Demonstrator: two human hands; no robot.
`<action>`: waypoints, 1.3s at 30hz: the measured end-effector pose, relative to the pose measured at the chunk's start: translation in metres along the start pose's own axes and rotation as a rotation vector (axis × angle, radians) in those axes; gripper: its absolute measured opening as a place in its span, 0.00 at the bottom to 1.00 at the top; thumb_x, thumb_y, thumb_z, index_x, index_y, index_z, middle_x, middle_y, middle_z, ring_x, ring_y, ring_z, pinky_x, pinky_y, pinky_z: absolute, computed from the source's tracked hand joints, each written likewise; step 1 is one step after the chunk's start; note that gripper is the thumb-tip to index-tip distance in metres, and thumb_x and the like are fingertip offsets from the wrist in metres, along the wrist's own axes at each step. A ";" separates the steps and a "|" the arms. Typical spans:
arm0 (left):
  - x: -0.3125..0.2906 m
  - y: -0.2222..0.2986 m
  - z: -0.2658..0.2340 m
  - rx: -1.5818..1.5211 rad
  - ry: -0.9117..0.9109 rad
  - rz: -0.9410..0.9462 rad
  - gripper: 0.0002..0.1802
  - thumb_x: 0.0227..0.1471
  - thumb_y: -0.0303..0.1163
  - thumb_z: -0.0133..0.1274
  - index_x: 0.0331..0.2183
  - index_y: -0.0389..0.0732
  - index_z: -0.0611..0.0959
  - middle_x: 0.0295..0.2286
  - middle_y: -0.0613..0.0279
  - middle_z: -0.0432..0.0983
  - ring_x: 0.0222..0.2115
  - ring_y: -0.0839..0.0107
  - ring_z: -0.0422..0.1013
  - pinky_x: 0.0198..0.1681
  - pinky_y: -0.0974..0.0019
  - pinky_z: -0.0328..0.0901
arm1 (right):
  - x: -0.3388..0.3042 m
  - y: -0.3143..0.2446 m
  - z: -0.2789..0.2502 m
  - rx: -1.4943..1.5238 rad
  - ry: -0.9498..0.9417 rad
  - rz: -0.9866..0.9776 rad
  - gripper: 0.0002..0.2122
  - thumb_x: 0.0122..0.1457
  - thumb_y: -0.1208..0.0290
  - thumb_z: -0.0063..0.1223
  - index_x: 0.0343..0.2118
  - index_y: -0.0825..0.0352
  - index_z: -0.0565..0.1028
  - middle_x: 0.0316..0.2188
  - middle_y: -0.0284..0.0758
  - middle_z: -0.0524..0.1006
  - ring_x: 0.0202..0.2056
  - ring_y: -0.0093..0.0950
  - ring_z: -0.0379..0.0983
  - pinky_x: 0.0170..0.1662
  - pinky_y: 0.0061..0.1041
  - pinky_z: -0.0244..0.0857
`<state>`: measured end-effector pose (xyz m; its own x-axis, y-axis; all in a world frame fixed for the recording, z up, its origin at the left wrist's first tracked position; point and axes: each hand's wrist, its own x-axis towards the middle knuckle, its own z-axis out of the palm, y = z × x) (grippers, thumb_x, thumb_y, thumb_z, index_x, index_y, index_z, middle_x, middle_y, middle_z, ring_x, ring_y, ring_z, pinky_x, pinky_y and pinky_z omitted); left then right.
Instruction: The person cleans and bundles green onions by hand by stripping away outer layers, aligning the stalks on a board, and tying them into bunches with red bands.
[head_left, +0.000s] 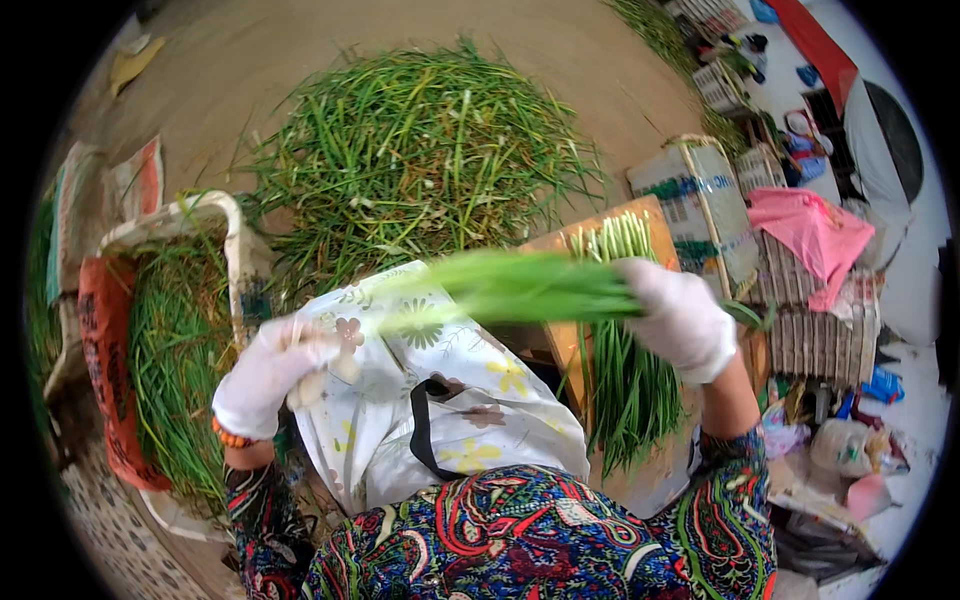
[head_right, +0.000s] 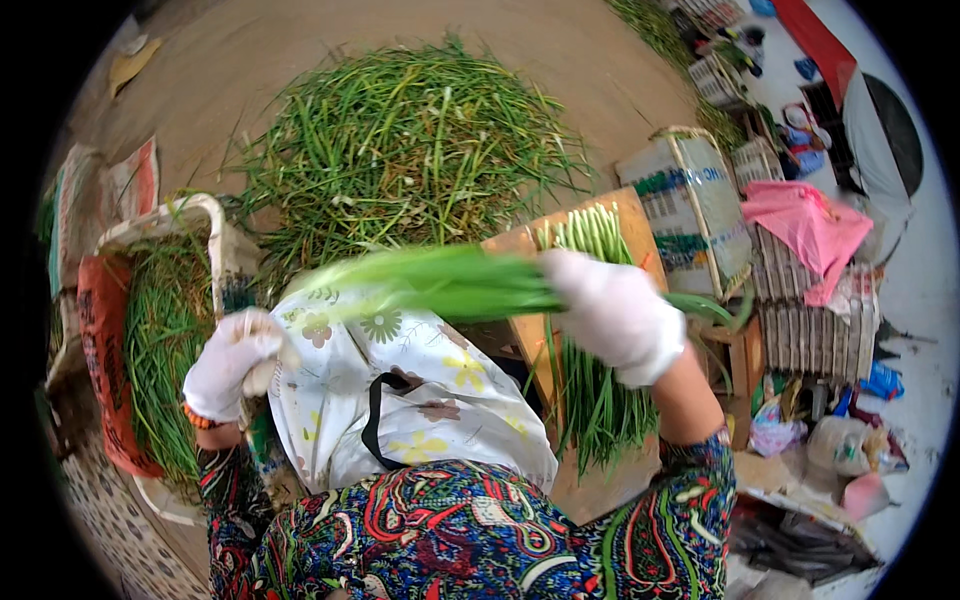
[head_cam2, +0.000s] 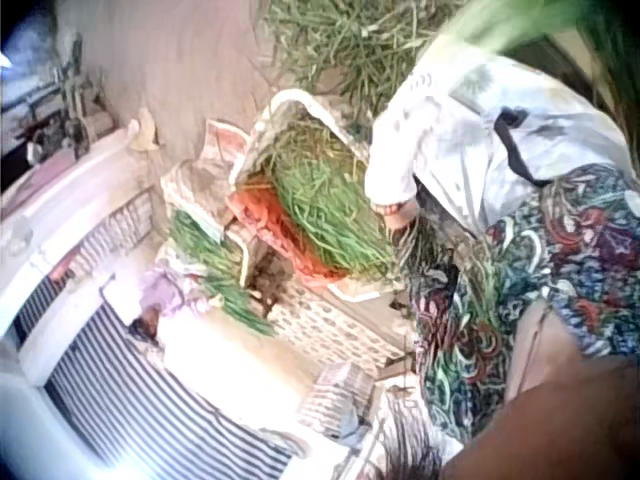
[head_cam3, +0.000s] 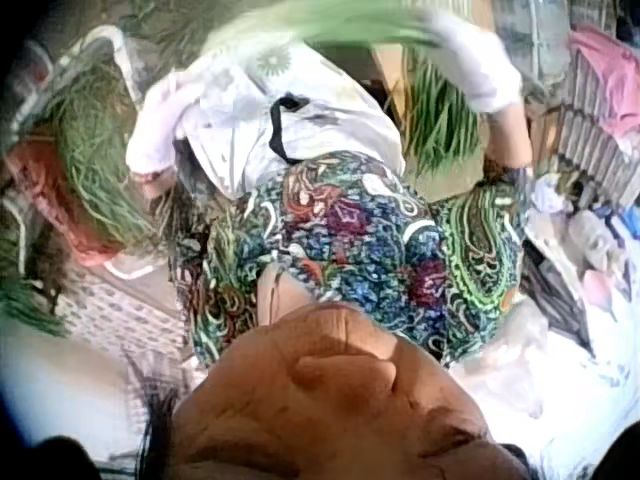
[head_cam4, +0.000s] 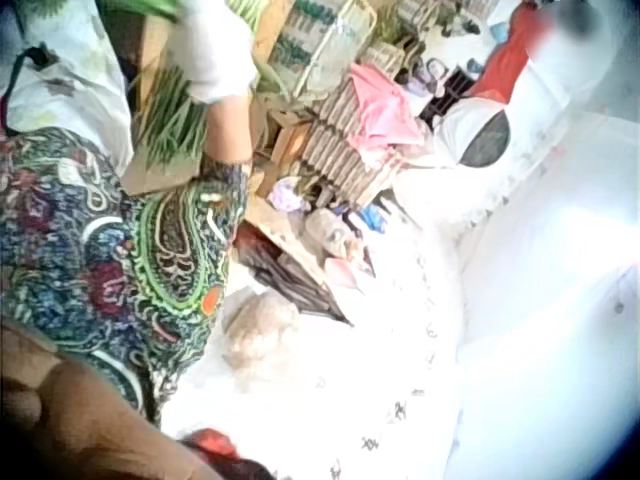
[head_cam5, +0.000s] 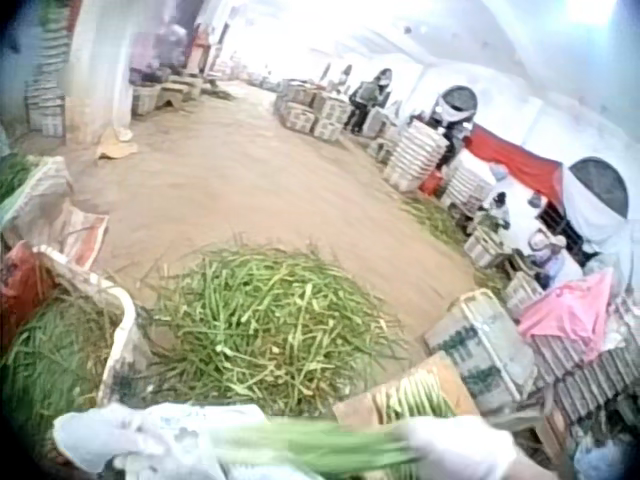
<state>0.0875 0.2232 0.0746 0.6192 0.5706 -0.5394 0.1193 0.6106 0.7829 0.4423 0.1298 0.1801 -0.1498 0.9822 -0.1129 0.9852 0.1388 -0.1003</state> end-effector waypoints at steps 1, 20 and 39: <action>0.018 0.005 0.008 0.046 0.044 0.052 0.13 0.46 0.31 0.51 0.34 0.33 0.75 0.20 0.64 0.74 0.12 0.86 0.60 0.14 0.82 0.53 | -0.025 0.021 0.002 0.050 0.144 0.154 0.15 0.44 0.78 0.54 0.38 0.63 0.69 0.25 0.40 0.74 0.26 0.37 0.73 0.29 0.28 0.67; 0.252 -0.064 0.306 1.780 -0.170 1.582 0.33 0.46 0.32 0.40 0.55 0.59 0.57 0.56 0.70 0.50 0.56 0.70 0.48 0.58 0.50 0.36 | -0.150 0.190 0.155 0.241 0.110 1.103 0.15 0.52 0.63 0.48 0.38 0.66 0.62 0.28 0.51 0.73 0.31 0.50 0.70 0.35 0.44 0.63; 0.284 -0.054 0.368 1.849 -0.416 1.316 0.47 0.32 0.35 0.57 0.55 0.43 0.55 0.53 0.61 0.55 0.56 0.64 0.48 0.57 0.49 0.42 | -0.129 0.164 0.142 0.214 -0.008 0.851 0.52 0.36 0.46 0.59 0.57 0.73 0.43 0.57 0.51 0.49 0.58 0.45 0.45 0.57 0.44 0.43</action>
<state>0.5424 0.1504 -0.0070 0.9671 -0.1531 0.2033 -0.1574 -0.9875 0.0055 0.6112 0.0081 0.0377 0.6275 0.7405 -0.2406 0.7261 -0.6681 -0.1623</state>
